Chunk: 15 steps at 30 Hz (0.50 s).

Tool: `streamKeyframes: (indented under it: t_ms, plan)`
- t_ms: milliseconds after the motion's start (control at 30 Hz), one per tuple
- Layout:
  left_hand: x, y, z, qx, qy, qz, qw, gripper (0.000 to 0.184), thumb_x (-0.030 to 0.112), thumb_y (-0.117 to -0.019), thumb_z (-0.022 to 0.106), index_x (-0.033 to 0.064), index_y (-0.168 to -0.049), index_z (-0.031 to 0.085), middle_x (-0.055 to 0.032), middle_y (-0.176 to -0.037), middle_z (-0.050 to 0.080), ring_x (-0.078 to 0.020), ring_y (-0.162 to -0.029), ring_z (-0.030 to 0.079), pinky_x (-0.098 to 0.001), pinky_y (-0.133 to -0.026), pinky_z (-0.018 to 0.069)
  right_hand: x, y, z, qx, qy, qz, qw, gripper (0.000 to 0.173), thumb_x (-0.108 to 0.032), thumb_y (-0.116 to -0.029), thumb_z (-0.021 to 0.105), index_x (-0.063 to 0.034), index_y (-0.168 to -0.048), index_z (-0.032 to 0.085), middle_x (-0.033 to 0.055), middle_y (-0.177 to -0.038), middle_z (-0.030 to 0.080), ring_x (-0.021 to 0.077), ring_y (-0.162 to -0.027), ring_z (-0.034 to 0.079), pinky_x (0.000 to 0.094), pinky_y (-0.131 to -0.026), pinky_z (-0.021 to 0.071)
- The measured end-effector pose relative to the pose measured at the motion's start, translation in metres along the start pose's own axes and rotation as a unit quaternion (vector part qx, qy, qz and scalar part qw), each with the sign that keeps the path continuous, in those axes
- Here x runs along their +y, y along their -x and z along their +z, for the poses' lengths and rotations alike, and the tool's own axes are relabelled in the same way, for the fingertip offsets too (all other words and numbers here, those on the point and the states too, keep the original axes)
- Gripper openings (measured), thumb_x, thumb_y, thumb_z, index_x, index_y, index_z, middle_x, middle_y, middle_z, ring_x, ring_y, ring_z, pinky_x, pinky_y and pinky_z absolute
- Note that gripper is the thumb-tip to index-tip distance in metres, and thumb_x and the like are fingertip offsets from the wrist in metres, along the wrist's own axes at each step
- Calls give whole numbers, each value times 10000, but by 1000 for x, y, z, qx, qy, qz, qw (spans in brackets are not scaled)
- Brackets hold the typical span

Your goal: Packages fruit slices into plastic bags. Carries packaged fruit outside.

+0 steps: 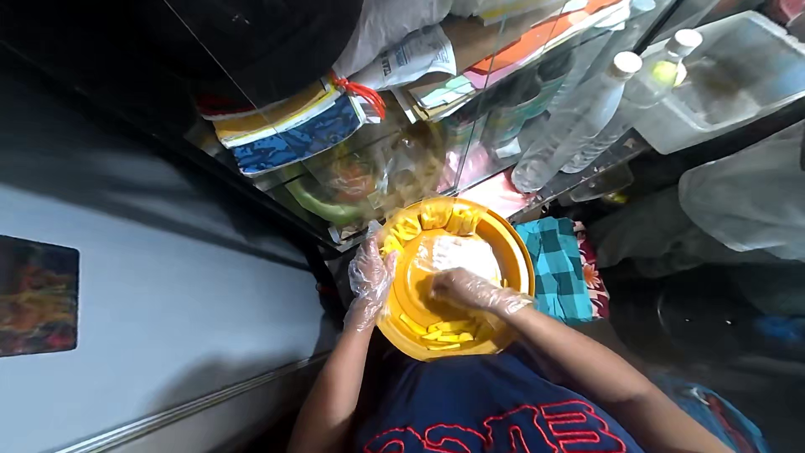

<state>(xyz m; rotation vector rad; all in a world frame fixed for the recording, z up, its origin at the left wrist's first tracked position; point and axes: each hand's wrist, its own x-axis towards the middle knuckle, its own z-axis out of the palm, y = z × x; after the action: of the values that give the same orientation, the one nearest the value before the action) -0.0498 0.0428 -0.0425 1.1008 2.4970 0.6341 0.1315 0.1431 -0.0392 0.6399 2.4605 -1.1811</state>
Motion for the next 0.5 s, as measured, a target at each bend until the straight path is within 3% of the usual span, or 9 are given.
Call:
streamKeyframes:
  t_ms: [67, 133, 200, 267, 333, 433, 500]
  plan:
    - [-6, 9, -1, 19, 20, 5, 1000, 686, 323, -932, 745, 71, -1496, 445, -235, -1405, 570, -430, -1244, 586, -629, -1019, 464, 17, -1, -3, 140, 33, 87, 986, 234, -209, -997, 634, -25, -1111, 721, 206, -1114, 699, 380, -1093, 660, 571, -957, 512]
    - [-7, 9, -3, 30, 28, -3, 999, 761, 384, -891, 779, 76, -1503, 446, -237, -1422, 557, -430, -1265, 571, -630, -1031, 446, 25, -3, -1, 204, 72, 153, 964, 351, -282, -929, 723, -11, -1150, 692, 237, -1187, 652, 427, -1168, 605, 598, -963, 499]
    - [-10, 9, -6, 41, 34, -4, 999, 763, 402, -881, 790, 62, -1483, 469, -234, -1423, 555, -423, -1278, 559, -621, -1050, 431, 26, -6, 5, 204, 91, 183, 957, 487, -355, -919, 734, 13, -1228, 650, 266, -1284, 601, 449, -1249, 551, 596, -1001, 479]
    - [-14, 15, -8, 74, 53, 10, 996, 717, 393, -905, 767, 54, -1468, 480, -234, -1444, 533, -415, -1302, 537, -600, -1067, 421, 26, -7, 9, 199, 84, 175, 961, 443, -320, -958, 690, 4, -1257, 648, 266, -1296, 596, 440, -1256, 549, 579, -1033, 464]
    - [-21, 22, -4, 162, 77, 67, 982, 639, 362, -924, 737, 3, -1411, 529, -254, -1435, 533, -407, -1320, 527, -565, -1098, 410, 27, -7, 12, 198, 71, 156, 965, 327, -240, -993, 631, 6, -1206, 668, 255, -1231, 628, 427, -1209, 581, 572, -1018, 471]
    - [-14, 35, 1, 273, 41, 145, 950, 509, 346, -935, 690, -37, -1265, 632, -275, -1302, 619, -428, -1206, 607, -558, -1000, 485, 28, -9, 12, 182, 58, 152, 970, 270, -188, -1011, 581, 25, -1147, 675, 249, -1167, 654, 421, -1163, 613, 573, -983, 491]
    - [-3, 46, 4, 247, -1, 203, 947, 340, 252, -937, 688, -21, -1138, 718, -254, -1166, 686, -416, -1070, 678, -537, -881, 558, 28, -11, 11, 160, 43, 160, 973, 283, -176, -1023, 559, 42, -1178, 652, 262, -1190, 639, 426, -1180, 602, 576, -997, 480]
